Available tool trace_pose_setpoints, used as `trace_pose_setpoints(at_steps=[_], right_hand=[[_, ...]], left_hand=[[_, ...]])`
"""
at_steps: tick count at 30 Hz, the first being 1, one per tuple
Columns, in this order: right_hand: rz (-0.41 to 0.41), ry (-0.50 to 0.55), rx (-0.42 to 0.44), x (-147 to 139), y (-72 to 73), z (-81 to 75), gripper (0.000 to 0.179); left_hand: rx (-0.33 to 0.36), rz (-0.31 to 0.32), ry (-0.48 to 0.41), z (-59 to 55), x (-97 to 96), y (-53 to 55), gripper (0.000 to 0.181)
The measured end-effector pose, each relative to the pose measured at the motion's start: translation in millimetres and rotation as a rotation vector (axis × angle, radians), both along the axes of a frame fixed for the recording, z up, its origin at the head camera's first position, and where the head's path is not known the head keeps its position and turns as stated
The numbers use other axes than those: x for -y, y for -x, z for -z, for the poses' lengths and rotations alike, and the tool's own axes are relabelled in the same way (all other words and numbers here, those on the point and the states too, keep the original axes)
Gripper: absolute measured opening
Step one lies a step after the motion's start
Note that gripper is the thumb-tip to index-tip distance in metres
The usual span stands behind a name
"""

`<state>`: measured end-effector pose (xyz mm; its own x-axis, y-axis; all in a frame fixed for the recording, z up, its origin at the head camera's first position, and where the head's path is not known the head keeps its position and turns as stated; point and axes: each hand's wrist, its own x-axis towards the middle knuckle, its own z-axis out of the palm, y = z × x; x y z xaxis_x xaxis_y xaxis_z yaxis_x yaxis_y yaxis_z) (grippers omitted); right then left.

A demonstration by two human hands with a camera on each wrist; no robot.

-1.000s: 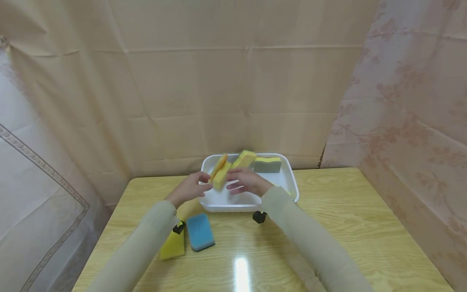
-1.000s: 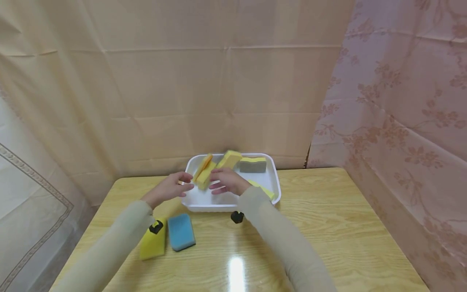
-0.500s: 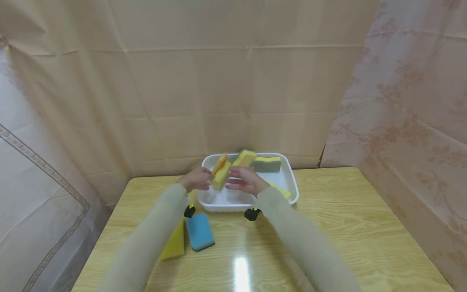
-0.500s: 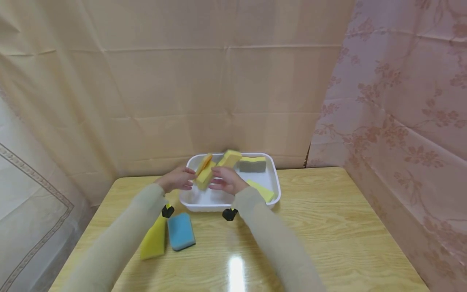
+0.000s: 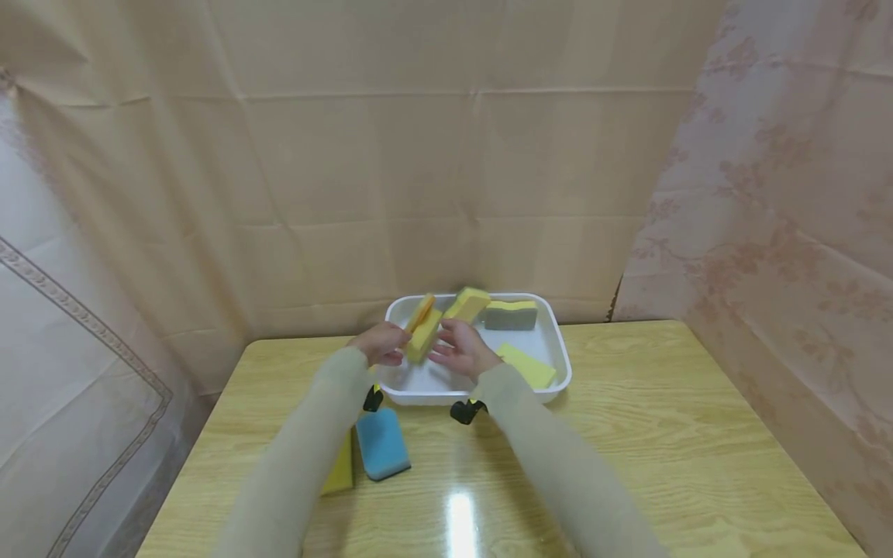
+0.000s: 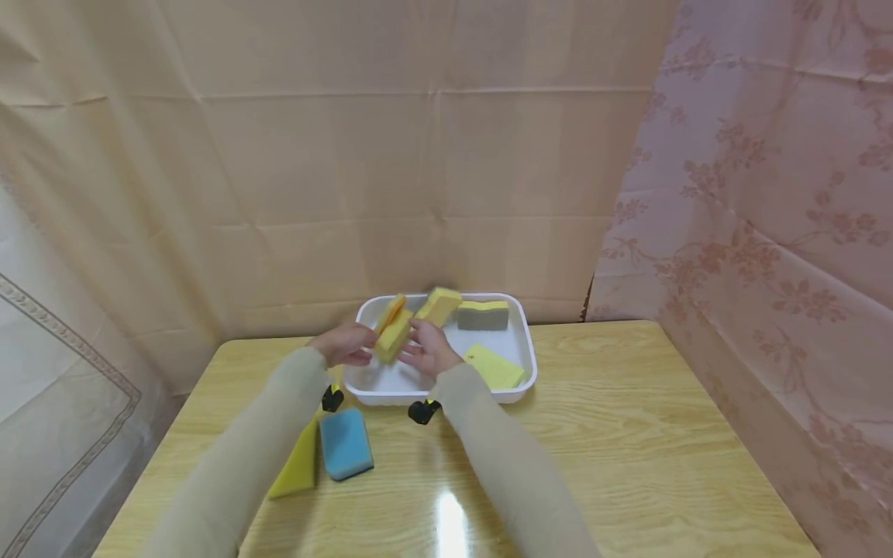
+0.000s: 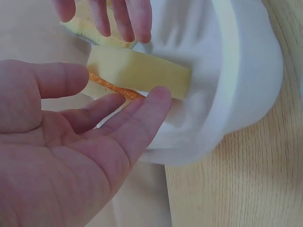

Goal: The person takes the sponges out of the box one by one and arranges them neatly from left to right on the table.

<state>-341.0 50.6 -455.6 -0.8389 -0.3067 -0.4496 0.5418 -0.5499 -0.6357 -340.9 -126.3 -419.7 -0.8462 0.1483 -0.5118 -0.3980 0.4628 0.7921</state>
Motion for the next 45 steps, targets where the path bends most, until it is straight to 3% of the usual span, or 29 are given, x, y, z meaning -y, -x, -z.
trace_pose_setpoints(at_steps=[6, 12, 17, 24, 36, 40, 41, 45], right_hand=[[0.029, 0.038, 0.035, 6.8, 2.1, 4.7, 0.055], [0.012, 0.078, 0.052, 12.3, 3.6, 15.7, 0.052], [-0.008, 0.1, 0.094, 13.3, 0.8, 24.9, 0.048], [-0.046, 0.081, 0.088, 11.8, -1.8, 33.7, 0.052], [-0.053, 0.076, 0.083, 10.0, -2.1, 37.7, 0.055], [-0.056, 0.08, 0.091, 9.5, -3.7, 37.8, 0.056], [-0.056, 0.079, 0.093, 9.3, -4.2, 37.8, 0.056], [-0.054, 0.071, 0.093, 8.0, -4.9, 36.7, 0.056]], left_hand=[[0.026, -0.016, 0.008, 1.6, -4.0, 2.7, 0.048], [0.016, -0.034, -0.026, 11.8, -2.2, 7.1, 0.044], [0.001, 0.002, -0.091, 20.8, -0.1, 9.2, 0.045], [-0.047, 0.059, -0.116, 26.0, 0.1, 9.8, 0.046], [-0.068, 0.073, -0.124, 24.0, -3.9, 5.7, 0.043], [-0.065, 0.079, -0.118, 34.1, -3.2, 12.3, 0.04], [-0.075, 0.094, -0.137, 46.5, 1.1, 21.6, 0.038], [-0.079, 0.1, -0.132, 52.7, 2.3, 25.8, 0.034]])
